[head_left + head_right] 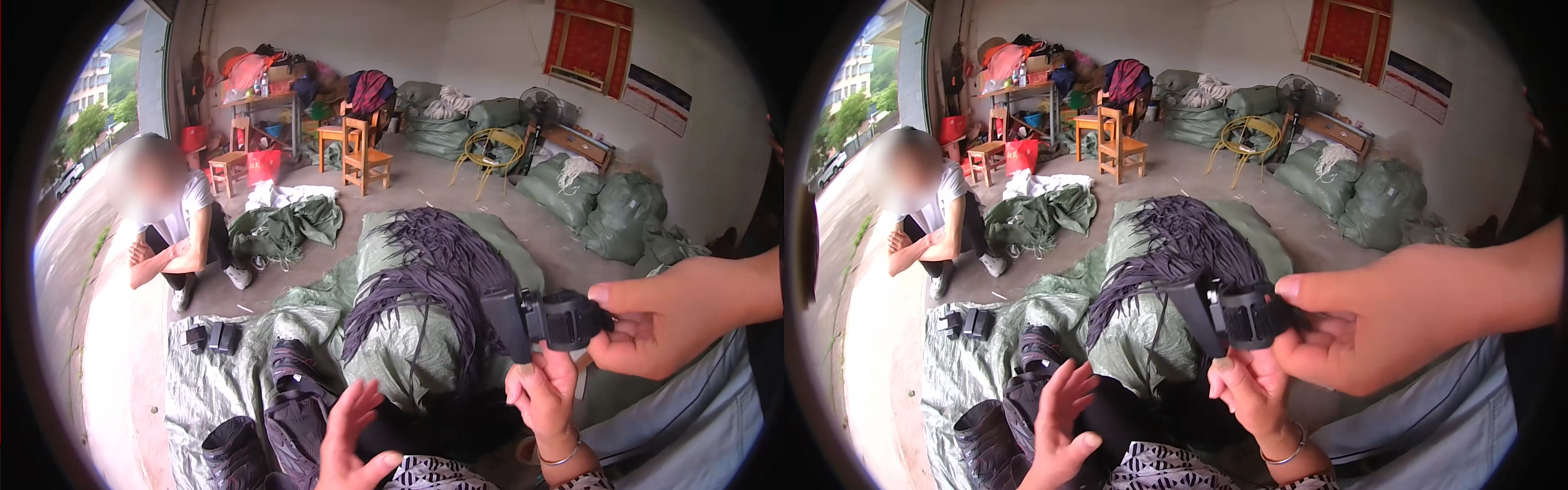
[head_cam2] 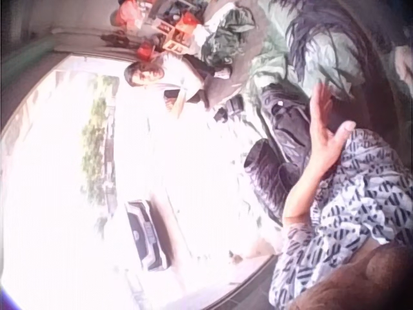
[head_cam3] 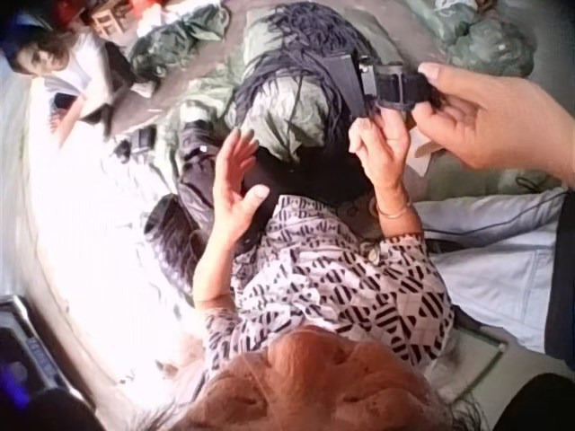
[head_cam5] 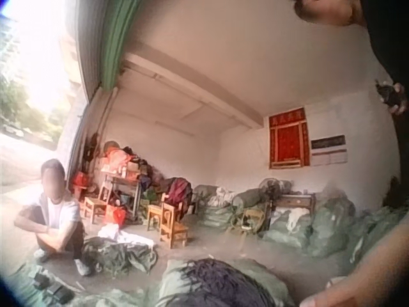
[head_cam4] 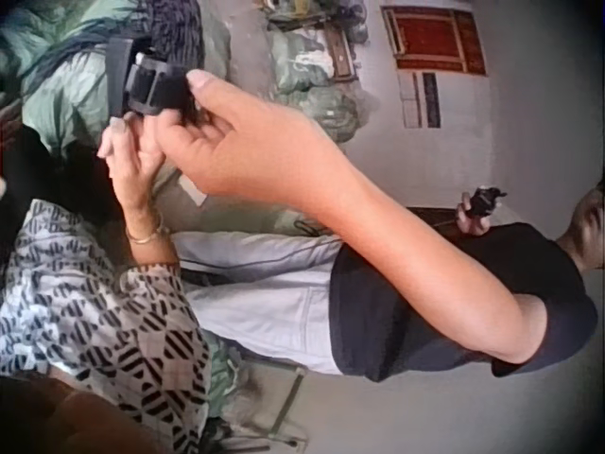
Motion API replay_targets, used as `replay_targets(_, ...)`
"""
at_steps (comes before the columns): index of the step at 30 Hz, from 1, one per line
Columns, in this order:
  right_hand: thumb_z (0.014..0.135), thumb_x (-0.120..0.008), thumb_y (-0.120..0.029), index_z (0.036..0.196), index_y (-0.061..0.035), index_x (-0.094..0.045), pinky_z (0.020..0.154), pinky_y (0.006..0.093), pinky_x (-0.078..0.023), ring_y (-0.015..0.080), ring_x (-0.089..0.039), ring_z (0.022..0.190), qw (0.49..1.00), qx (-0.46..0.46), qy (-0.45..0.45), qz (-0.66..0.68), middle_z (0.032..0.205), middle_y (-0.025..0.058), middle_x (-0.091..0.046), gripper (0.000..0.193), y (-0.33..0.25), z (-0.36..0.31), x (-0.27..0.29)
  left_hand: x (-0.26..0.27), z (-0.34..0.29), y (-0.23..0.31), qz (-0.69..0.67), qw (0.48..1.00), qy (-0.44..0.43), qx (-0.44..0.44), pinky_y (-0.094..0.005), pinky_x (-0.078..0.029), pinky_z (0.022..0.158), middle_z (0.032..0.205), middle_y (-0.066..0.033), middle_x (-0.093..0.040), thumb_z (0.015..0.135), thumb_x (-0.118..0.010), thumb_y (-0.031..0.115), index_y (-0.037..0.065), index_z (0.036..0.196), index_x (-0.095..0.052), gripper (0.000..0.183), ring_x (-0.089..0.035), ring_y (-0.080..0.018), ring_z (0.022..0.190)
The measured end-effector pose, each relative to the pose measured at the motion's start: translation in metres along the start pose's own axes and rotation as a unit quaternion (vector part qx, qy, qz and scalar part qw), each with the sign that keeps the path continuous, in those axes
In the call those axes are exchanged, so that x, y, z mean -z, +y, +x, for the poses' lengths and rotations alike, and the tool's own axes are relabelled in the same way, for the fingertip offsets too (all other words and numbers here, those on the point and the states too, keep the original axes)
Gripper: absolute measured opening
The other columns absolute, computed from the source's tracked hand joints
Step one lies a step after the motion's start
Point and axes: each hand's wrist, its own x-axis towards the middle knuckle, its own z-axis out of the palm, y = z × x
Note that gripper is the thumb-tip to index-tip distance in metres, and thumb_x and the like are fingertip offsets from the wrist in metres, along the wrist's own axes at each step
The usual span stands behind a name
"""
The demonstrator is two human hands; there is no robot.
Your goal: The recorder is preparing shoe components, specifically laces or straps, for manufacturing.
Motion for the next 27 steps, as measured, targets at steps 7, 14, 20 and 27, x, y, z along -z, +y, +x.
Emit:
replay_targets(7, 0.091, -0.054, -0.003, 0.127, 0.0031, -0.042, 0.050, 0.0208, -0.040, 0.0060, -0.049, 0.056, 0.982, -0.138, -0.117, 0.062, 0.072, 0.0033, -0.055, 0.039, 0.025, -0.028, -0.036, -0.034, 0.035, -0.008, -0.309, 0.951, -0.025, 0.011, -0.0390, -0.036, 0.102, 0.131, -0.0128, -0.050, 0.078, -0.075, 0.030, 0.002, 0.139, -0.032, 0.080, -0.050, -0.0241, 0.120)
replay_targets(14, 0.086, -0.062, 0.001, 0.114, 0.0011, -0.057, 0.055, 0.0203, -0.047, 0.0069, -0.057, 0.062, 0.969, -0.037, -0.201, -0.141, 0.077, 0.0056, -0.061, 0.029, 0.061, -0.033, -0.051, -0.002, 0.005, -0.057, -0.318, 0.937, 0.126, 0.070, -0.0372, -0.044, 0.095, 0.116, -0.0097, -0.060, 0.082, -0.071, 0.018, 0.001, 0.123, -0.052, 0.049, -0.058, -0.0208, 0.107)
replay_targets(20, 0.085, -0.062, 0.002, 0.106, 0.0004, -0.062, 0.055, 0.0210, -0.048, 0.0089, -0.061, 0.065, 0.966, -0.070, -0.223, -0.113, 0.079, 0.0081, -0.064, 0.021, 0.074, -0.028, -0.064, 0.007, -0.009, -0.074, -0.335, 0.913, 0.189, 0.139, -0.0363, -0.045, 0.093, 0.112, -0.0077, -0.061, 0.083, -0.070, 0.021, 0.003, 0.120, -0.052, 0.045, -0.058, -0.0189, 0.104)
replay_targets(27, 0.085, -0.060, 0.002, 0.119, -0.0028, -0.059, 0.055, 0.0189, -0.046, 0.0040, -0.055, 0.059, 0.945, -0.241, -0.220, -0.032, 0.073, -0.0001, -0.062, 0.035, 0.087, -0.021, -0.070, 0.007, -0.019, -0.081, -0.149, 0.968, 0.200, 0.039, -0.0253, -0.042, 0.089, 0.110, -0.0034, -0.053, 0.076, -0.076, 0.008, 0.005, 0.116, -0.049, 0.048, -0.052, -0.0117, 0.100)
